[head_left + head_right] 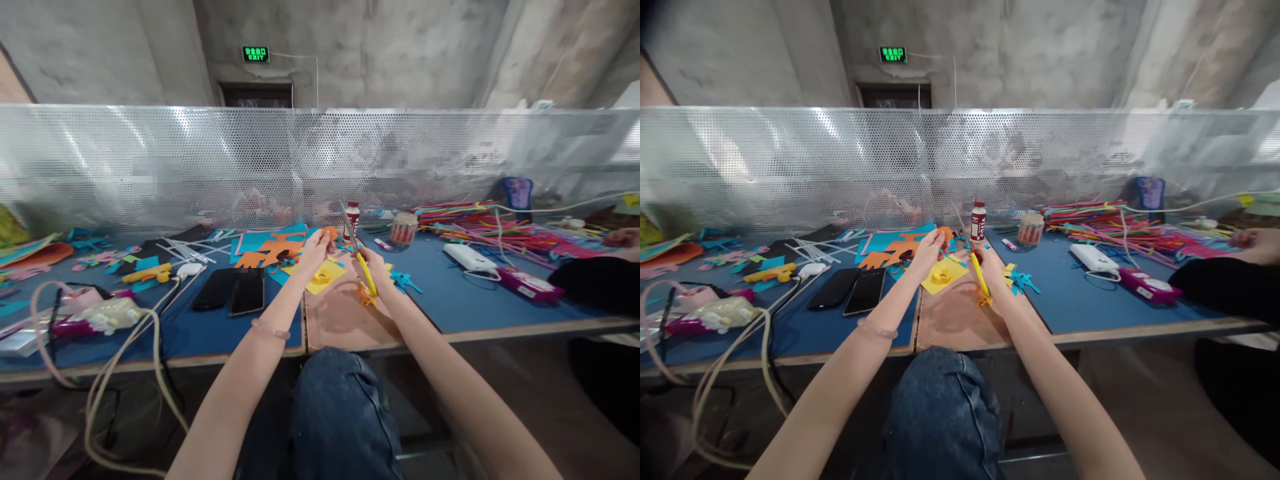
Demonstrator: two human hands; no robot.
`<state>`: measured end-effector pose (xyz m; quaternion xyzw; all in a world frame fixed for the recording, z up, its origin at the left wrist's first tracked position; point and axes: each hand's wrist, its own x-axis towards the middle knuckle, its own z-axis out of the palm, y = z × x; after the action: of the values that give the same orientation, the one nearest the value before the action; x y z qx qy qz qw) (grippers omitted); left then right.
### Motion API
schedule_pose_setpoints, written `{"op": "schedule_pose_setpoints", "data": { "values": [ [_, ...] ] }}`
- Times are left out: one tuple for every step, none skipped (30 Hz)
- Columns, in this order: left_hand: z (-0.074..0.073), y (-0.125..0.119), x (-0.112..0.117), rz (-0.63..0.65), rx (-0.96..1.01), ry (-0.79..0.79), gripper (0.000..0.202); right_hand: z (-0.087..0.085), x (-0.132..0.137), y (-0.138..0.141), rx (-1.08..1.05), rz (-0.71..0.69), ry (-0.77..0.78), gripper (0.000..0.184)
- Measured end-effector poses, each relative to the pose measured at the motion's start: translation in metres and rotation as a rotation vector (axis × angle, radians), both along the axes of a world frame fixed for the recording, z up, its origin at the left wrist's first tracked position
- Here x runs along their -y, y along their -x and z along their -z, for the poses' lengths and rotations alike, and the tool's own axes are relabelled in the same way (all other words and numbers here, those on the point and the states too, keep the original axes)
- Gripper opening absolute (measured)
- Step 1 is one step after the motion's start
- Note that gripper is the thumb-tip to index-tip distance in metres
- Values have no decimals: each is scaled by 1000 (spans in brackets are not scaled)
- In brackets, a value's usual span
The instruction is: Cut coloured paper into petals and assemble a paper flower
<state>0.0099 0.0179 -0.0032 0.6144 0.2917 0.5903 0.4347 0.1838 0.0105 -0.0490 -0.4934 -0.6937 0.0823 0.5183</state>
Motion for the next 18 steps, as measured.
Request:
{"op": "schedule_pose_setpoints", "data": {
  "values": [
    [-1, 0, 1, 5, -9, -15, 27, 0, 0, 0, -21, -10, 17, 23],
    [-1, 1, 2, 11, -22, -37, 26, 0, 1, 1, -38, -25, 40, 22],
    [-1, 1, 2, 15, -35, -59, 25, 0, 2, 1, -46, -40, 63, 21],
    [-1, 2, 1, 19, -43, -75, 23, 0, 3, 1, -42, -50, 83, 21],
    [-1, 3, 0, 24, -41, -83, 22, -1, 4, 1, -29, -57, 100, 20],
    [-1, 3, 0, 29, -29, -85, 21, -1, 5, 1, -10, -62, 111, 20],
    [-1, 4, -1, 32, -9, -81, 20, -2, 5, 1, 9, -67, 115, 20],
    [-1, 5, -1, 35, 13, -74, 20, -2, 6, 1, 24, -75, 116, 20],
    [-2, 5, -1, 39, 32, -69, 20, -2, 7, 1, 33, -85, 113, 21],
    [-2, 5, -1, 40, 46, -66, 19, -2, 7, 1, 36, -98, 111, 21],
    [-3, 6, -1, 37, 56, -67, 19, -2, 7, 1, 34, -111, 113, 21],
    [-4, 6, 0, 34, 62, -70, 19, -2, 8, 1, 30, -123, 120, 22],
    [-5, 7, 1, 33, 66, -73, 19, -2, 8, 1, 29, -136, 131, 22],
    [-5, 8, 2, 36, 67, -74, 19, -2, 8, 0, 30, -147, 141, 21],
    [-6, 8, 2, 42, 68, -73, 19, -2, 8, 0, 35, -157, 147, 21],
    [-7, 8, 3, 54, 68, -72, 20, -3, 9, 0, 43, -167, 149, 20],
    [-7, 9, 4, 69, 69, -71, 20, -3, 9, -1, 51, -173, 147, 20],
    [-7, 9, 4, 86, 71, -72, 21, -3, 10, -1, 60, -178, 145, 20]
  ]
}}
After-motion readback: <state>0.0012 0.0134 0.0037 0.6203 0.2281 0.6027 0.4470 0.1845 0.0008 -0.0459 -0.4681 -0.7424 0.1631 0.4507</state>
